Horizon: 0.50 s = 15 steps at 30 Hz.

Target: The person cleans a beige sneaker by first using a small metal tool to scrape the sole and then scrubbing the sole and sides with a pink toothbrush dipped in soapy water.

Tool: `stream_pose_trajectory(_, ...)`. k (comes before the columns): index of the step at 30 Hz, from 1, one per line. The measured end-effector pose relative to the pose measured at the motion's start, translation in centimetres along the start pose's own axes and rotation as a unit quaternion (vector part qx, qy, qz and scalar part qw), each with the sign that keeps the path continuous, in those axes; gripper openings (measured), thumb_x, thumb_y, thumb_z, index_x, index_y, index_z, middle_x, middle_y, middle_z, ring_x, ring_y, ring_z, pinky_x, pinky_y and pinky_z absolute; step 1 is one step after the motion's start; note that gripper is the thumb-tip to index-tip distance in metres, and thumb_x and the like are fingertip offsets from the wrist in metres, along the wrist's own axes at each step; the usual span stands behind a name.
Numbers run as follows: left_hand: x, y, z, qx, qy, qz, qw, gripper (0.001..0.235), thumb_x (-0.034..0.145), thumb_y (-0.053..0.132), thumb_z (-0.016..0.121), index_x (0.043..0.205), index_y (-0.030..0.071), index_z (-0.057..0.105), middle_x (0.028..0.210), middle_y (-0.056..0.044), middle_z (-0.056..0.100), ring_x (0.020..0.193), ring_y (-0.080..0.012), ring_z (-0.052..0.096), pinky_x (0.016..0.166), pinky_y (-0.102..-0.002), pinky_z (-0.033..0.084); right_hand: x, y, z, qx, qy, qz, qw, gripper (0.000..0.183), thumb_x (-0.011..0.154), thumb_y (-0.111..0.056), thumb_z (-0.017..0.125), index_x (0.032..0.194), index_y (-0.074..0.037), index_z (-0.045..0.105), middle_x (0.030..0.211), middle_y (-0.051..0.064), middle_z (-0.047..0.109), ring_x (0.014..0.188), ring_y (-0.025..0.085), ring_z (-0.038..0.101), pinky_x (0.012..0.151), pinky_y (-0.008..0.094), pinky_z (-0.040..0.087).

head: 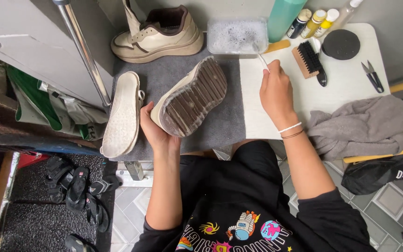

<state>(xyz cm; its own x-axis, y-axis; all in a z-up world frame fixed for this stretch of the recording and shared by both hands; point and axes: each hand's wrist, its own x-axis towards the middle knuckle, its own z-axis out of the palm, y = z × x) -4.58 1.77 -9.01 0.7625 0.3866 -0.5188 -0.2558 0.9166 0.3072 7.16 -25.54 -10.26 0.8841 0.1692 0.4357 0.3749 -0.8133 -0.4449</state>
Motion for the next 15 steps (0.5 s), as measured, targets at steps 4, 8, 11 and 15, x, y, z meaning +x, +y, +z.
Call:
stream_pose_trajectory(4,0.9,0.2,-0.9,-0.009,0.006,-0.008,1.000,0.033,0.078,0.021,0.067,0.093,-0.008,0.071,0.092,-0.033,0.071,0.080,-0.0484,0.074,0.078,-0.059,0.063,-2.2,-1.5,-0.7,-0.003,-0.028,0.008,1.000,0.010,0.110,-0.005,0.047,0.105,0.003,0.051,0.077,0.020,0.059,0.073,0.039,0.070,0.060,0.045,0.057)
stream_pose_trajectory(8,1.2,0.2,-1.0,-0.025,0.005,-0.010,1.000,0.033,0.081,0.018,0.066,0.097,-0.010,0.069,0.097,-0.033,0.071,0.086,-0.0483,0.073,0.081,-0.059,0.063,-1.6,-0.9,-1.1,0.028,-0.008,0.036,0.999,0.010,0.111,-0.004,0.044,0.106,0.003,0.050,0.078,0.021,0.058,0.074,0.040,0.069,0.062,0.046,0.056)
stream_pose_trajectory(11,-0.4,0.0,0.2,-0.025,0.004,-0.017,1.000,0.035,0.082,0.018,0.066,0.101,-0.011,0.068,0.100,-0.034,0.070,0.089,-0.0488,0.073,0.082,-0.060,0.062,-0.9,-0.4,-1.0,0.035,0.005,0.037,0.999,0.011,0.111,-0.004,0.043,0.106,0.002,0.050,0.078,0.020,0.058,0.075,0.039,0.069,0.062,0.045,0.056)
stream_pose_trajectory(15,1.1,0.3,-0.7,-0.043,0.007,-0.031,0.999,0.038,0.081,0.017,0.067,0.107,-0.011,0.068,0.103,-0.034,0.070,0.092,-0.0489,0.073,0.083,-0.059,0.062,-2.4,-0.7,-0.3,0.008,-0.036,0.057,0.998,0.010,0.110,-0.004,0.043,0.108,0.003,0.050,0.077,0.021,0.060,0.073,0.039,0.070,0.063,0.045,0.058)
